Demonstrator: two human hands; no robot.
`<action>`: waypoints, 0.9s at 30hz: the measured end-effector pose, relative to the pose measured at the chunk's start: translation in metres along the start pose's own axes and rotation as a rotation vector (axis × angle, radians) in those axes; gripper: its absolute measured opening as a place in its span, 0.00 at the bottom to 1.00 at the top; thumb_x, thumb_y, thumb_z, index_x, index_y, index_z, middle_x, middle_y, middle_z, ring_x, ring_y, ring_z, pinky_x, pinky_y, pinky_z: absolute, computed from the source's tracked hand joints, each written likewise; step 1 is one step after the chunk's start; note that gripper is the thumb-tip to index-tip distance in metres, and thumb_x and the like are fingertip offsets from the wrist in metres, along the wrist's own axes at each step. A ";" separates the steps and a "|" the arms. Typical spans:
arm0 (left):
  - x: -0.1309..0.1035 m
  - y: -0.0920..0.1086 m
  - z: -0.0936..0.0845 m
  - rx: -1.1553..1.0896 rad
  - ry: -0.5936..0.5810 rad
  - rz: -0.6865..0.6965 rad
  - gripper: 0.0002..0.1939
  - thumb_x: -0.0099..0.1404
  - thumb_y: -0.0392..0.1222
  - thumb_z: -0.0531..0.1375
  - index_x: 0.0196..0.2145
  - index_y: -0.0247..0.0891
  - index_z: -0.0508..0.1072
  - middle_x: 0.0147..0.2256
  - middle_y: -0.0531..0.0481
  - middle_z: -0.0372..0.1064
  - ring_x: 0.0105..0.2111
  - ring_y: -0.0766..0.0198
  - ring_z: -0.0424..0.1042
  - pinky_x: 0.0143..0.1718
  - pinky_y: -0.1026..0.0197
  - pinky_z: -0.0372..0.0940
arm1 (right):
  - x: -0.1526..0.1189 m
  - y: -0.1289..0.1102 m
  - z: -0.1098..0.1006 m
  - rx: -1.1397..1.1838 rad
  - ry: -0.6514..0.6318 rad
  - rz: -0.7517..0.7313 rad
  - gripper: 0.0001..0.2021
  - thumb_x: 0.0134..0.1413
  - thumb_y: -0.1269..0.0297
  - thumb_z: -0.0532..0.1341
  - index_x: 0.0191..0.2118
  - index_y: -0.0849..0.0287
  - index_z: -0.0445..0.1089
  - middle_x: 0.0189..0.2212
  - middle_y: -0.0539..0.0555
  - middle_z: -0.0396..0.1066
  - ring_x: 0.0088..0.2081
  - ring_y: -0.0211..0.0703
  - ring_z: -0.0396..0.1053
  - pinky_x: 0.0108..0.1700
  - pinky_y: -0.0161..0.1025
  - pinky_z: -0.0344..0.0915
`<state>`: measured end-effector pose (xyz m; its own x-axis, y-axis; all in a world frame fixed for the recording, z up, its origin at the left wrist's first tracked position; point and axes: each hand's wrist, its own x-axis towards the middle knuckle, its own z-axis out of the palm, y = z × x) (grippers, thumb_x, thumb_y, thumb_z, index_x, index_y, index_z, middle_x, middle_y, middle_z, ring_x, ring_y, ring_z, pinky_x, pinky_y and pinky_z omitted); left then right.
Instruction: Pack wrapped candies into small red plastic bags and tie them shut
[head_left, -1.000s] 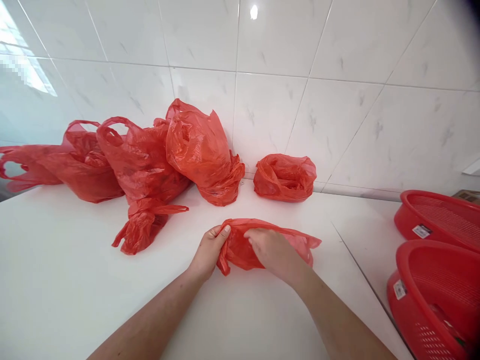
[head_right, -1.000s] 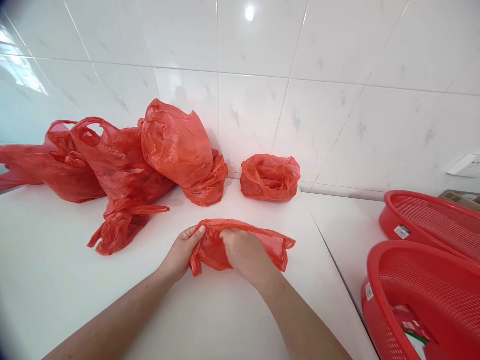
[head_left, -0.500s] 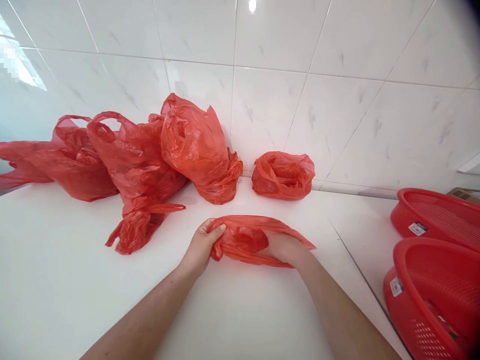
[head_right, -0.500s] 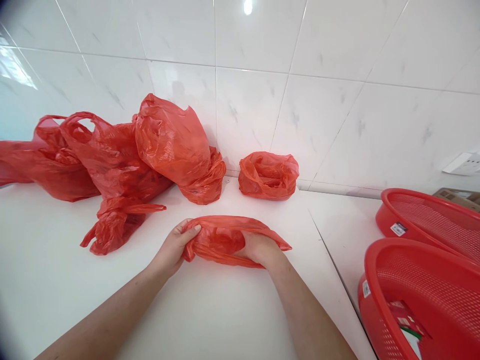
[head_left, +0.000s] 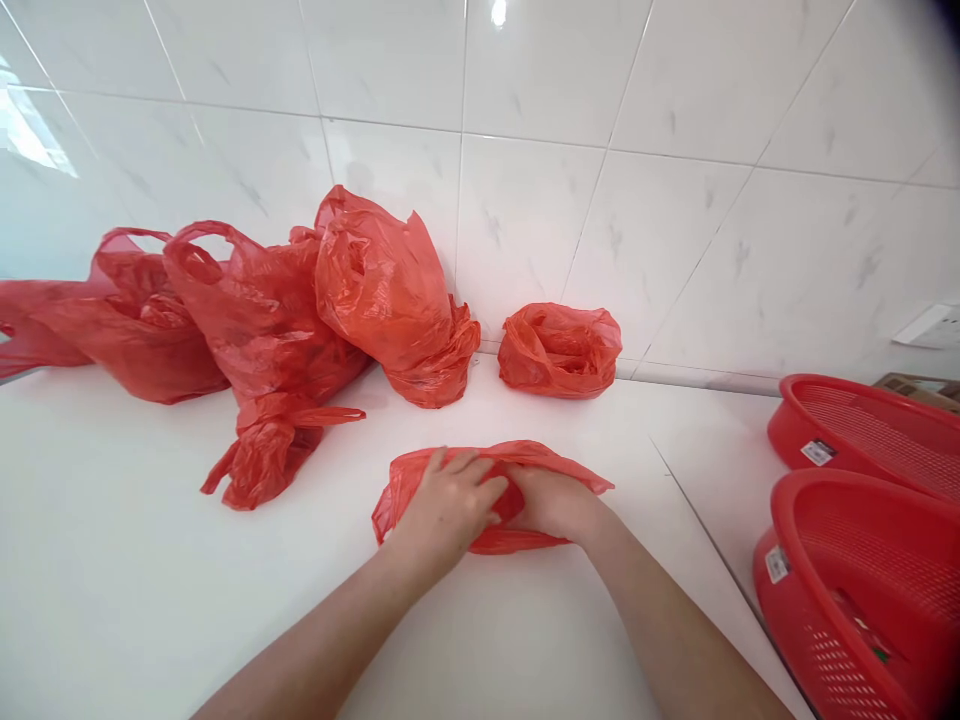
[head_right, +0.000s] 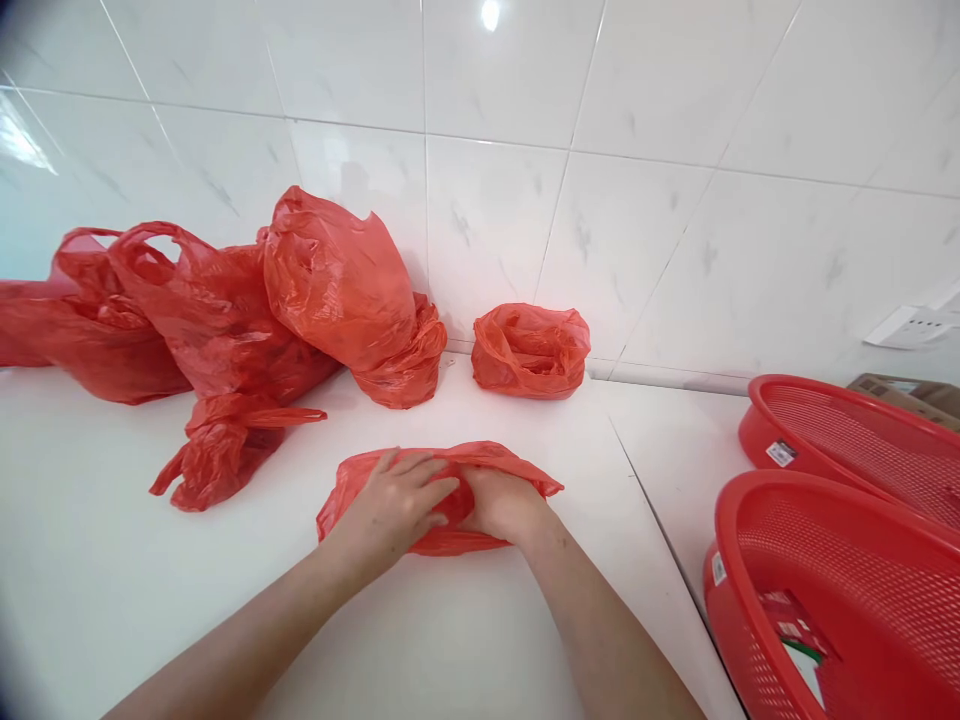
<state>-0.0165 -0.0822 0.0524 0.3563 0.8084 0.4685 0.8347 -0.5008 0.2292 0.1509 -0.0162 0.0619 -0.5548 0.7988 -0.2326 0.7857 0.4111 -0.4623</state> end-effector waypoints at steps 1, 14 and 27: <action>0.000 -0.009 0.005 0.048 -0.093 -0.054 0.18 0.54 0.39 0.63 0.45 0.48 0.73 0.51 0.47 0.69 0.56 0.45 0.62 0.55 0.38 0.56 | -0.003 0.002 -0.003 0.040 -0.004 -0.002 0.27 0.41 0.53 0.65 0.51 0.45 0.67 0.38 0.52 0.73 0.35 0.50 0.69 0.30 0.41 0.61; -0.005 -0.051 0.005 -0.056 -0.172 -0.129 0.26 0.55 0.39 0.63 0.52 0.50 0.67 0.59 0.48 0.61 0.63 0.45 0.47 0.58 0.28 0.33 | 0.012 0.068 -0.020 0.758 0.204 0.090 0.13 0.50 0.54 0.59 0.33 0.60 0.67 0.29 0.51 0.70 0.30 0.37 0.67 0.33 0.35 0.61; -0.009 -0.008 0.018 -0.176 -0.147 0.235 0.16 0.63 0.40 0.56 0.49 0.43 0.70 0.40 0.45 0.72 0.38 0.53 0.70 0.39 0.51 0.64 | 0.015 0.036 0.002 0.344 0.116 -0.070 0.04 0.44 0.63 0.61 0.28 0.56 0.69 0.27 0.46 0.68 0.29 0.36 0.63 0.30 0.35 0.58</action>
<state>-0.0191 -0.0795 0.0314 0.5978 0.6941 0.4010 0.6417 -0.7142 0.2796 0.1705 0.0094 0.0402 -0.5540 0.8264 -0.1005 0.5977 0.3108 -0.7390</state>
